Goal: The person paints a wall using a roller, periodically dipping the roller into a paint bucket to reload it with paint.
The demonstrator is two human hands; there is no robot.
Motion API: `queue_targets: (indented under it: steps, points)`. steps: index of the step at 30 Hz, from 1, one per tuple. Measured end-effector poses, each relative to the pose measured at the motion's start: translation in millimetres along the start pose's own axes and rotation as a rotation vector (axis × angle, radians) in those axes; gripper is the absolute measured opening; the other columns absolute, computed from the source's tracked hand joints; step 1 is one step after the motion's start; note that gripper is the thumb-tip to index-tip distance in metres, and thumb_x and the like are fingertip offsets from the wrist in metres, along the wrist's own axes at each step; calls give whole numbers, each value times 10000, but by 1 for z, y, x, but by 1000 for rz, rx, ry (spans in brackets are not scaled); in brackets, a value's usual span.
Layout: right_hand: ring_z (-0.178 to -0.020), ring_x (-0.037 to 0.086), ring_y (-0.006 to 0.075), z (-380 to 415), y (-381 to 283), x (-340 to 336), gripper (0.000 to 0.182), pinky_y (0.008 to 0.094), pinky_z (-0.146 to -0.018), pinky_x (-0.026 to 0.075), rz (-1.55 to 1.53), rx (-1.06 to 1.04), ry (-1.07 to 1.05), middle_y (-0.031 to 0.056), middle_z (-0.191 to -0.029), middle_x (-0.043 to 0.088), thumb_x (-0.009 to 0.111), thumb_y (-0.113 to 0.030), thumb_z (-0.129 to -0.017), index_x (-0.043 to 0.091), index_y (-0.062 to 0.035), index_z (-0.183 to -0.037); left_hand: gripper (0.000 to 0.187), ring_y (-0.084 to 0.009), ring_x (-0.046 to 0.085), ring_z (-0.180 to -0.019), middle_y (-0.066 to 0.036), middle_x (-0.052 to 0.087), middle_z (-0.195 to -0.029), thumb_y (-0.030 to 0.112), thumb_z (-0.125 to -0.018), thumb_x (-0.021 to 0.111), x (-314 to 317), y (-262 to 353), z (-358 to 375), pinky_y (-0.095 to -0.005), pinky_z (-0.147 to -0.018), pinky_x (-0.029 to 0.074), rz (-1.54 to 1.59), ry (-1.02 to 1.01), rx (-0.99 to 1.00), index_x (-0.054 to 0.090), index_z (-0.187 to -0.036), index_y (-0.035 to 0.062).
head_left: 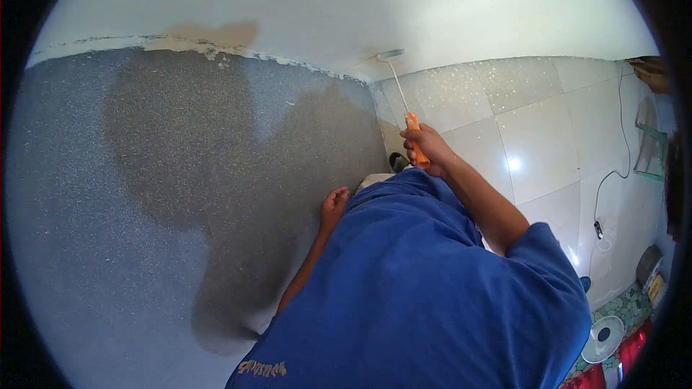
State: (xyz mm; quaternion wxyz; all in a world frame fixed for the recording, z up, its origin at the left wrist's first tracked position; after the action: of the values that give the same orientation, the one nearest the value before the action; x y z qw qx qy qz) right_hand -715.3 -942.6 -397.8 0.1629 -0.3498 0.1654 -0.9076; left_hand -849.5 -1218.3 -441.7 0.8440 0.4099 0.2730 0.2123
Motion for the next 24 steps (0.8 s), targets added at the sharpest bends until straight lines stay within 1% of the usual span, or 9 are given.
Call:
queue_targets:
  steps: [2, 5, 7, 8, 10, 14, 17, 19, 24]
  points:
    - [-399, 428, 86, -7, 2, 3, 150, 232, -317, 375, 11, 19, 12, 8, -611, 439, 516, -134, -829, 376, -102, -873, 271, -116, 540, -907, -55, 596, -985, 186, -878, 518, 1, -21, 7, -247, -813, 417, -70, -69, -149, 548, -1089, 19]
    - [-405, 430, 88, -4, 1, 11, 153, 244, -323, 379, -6, 27, 60, 8, -608, 441, 521, -129, -824, 379, -100, -872, 295, -127, 537, -899, -54, 592, -988, 215, -877, 519, -11, -25, 19, -256, -809, 417, -167, 2, -128, 545, -1103, 26]
    - [-391, 429, 91, 17, 2, 25, 149, 245, -314, 374, 0, 10, -25, 10, -600, 442, 521, -124, -823, 383, -98, -871, 304, -133, 538, -898, -59, 591, -990, 226, -879, 513, -9, -32, 17, -261, -811, 418, -155, -8, -116, 542, -1107, 26]
    - [-391, 429, 91, 27, 4, 28, 149, 245, -314, 374, 9, 10, -23, 10, -600, 442, 521, -124, -823, 383, -98, -871, 314, -139, 538, -896, -65, 589, -993, 236, -881, 508, -8, -47, 15, -266, -813, 418, -145, -17, -105, 539, -1111, 26]
    - [-380, 450, 110, 44, 12, 47, 155, 253, -318, 388, 26, 46, -141, 19, -586, 454, 535, -137, -812, 395, -82, -848, 317, -142, 537, -900, -67, 587, -997, 239, -881, 506, -6, -70, 15, -268, -816, 417, -118, -20, -110, 537, -1113, 25]
    - [-365, 440, 108, 34, 22, 69, 142, 249, -309, 378, -14, 42, -219, 19, -587, 456, 531, -134, -813, 401, -88, -848, 330, -151, 534, -917, -74, 580, -1013, 250, -884, 500, 1, -76, 19, -274, -825, 415, -78, -64, -141, 528, -1123, 23]
    - [-362, 432, 112, -10, 43, 69, 138, 255, -296, 363, -32, 71, -154, 13, -584, 451, 524, -135, -823, 396, -92, -848, 341, -157, 531, -929, -80, 575, -1025, 259, -886, 495, 5, -67, 22, -279, -832, 412, -65, -90, -154, 521, -1130, 22]
    - [-368, 434, 113, -32, 54, 62, 147, 256, -298, 360, -18, 83, -27, 14, -590, 456, 533, -158, -820, 399, -99, -839, 347, -162, 529, -937, -84, 571, -1033, 264, -888, 492, 5, -64, 26, -282, -837, 411, -59, -105, -159, 516, -1134, 21]
    - [-384, 447, 120, -33, 55, 71, 158, 269, -311, 376, -66, 31, -37, 15, -591, 455, 540, -162, -814, 398, -102, -850, 365, -173, 525, -958, -93, 563, -1053, 278, -891, 484, 8, -64, 29, -290, -848, 407, -39, -132, -172, 505, -1146, 19]
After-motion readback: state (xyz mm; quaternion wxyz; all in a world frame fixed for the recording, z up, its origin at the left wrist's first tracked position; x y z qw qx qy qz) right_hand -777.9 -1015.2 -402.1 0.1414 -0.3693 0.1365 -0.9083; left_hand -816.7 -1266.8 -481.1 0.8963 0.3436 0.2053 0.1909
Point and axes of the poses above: each hand's wrist, its own z-axis away from the middle knuckle, its own x-axis out of the palm, y = z × x, the point moved 10 cm from there along -z, towards the middle knuckle
